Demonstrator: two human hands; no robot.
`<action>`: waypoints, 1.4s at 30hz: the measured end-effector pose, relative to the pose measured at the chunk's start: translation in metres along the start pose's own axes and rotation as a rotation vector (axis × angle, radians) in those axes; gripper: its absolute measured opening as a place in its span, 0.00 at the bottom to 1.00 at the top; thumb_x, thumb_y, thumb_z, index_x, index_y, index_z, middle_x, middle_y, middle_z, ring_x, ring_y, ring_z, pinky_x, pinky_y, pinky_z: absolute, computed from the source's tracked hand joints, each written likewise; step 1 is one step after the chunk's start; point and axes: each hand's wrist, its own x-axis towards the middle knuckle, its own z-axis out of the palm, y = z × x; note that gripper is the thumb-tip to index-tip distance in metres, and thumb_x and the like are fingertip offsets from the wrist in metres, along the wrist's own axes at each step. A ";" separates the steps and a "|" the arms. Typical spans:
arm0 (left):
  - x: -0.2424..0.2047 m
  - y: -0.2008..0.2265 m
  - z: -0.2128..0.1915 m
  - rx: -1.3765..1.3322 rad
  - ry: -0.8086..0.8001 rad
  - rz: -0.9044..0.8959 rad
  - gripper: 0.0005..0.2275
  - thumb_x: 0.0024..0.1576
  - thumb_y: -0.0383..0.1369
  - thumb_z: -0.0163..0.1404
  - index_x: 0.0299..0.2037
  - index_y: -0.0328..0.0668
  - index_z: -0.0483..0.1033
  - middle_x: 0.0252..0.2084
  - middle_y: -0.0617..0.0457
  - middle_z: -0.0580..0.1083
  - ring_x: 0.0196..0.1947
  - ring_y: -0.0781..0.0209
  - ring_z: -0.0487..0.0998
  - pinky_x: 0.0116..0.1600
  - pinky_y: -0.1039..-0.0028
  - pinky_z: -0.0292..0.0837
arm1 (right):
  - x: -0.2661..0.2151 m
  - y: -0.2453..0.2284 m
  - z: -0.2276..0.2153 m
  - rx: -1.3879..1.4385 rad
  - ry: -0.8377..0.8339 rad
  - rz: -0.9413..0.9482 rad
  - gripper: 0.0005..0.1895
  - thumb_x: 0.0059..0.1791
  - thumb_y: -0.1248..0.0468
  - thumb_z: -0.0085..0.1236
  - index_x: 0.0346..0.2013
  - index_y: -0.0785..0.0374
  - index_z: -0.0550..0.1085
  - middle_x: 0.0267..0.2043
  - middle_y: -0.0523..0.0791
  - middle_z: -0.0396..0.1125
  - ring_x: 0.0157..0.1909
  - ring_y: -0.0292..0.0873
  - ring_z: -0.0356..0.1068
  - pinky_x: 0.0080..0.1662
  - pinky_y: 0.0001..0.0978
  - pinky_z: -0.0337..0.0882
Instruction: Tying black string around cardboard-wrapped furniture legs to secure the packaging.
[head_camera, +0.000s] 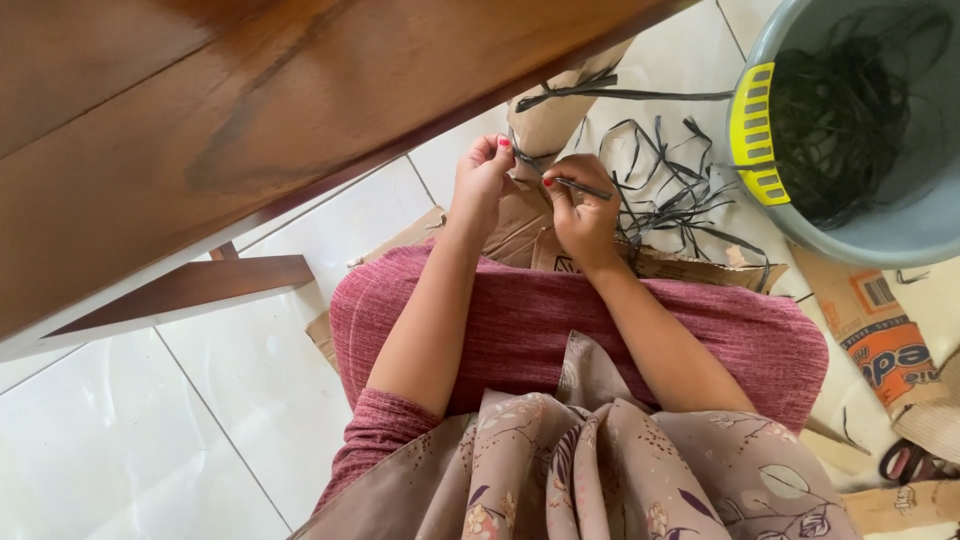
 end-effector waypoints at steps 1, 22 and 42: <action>0.003 -0.003 0.001 0.001 -0.001 -0.001 0.07 0.66 0.37 0.47 0.41 0.44 0.74 0.28 0.57 0.65 0.18 0.73 0.65 0.24 0.88 0.65 | 0.000 -0.001 -0.001 -0.001 0.001 0.001 0.05 0.52 0.75 0.62 0.35 0.65 0.77 0.32 0.46 0.67 0.36 0.49 0.72 0.42 0.39 0.72; -0.052 -0.020 0.016 1.449 -0.558 -0.101 0.17 0.58 0.47 0.48 0.47 0.44 0.80 0.45 0.40 0.80 0.50 0.35 0.79 0.58 0.47 0.73 | -0.022 0.011 -0.117 -0.641 -0.912 0.849 0.13 0.53 0.55 0.56 0.46 0.56 0.82 0.46 0.51 0.77 0.54 0.59 0.74 0.56 0.56 0.72; -0.044 -0.039 0.042 1.481 -0.627 0.271 0.13 0.60 0.35 0.44 0.47 0.36 0.76 0.42 0.37 0.78 0.45 0.37 0.82 0.47 0.51 0.81 | 0.008 0.043 -0.103 -0.009 -0.331 0.818 0.12 0.47 0.69 0.64 0.42 0.51 0.83 0.42 0.42 0.78 0.48 0.35 0.75 0.52 0.37 0.75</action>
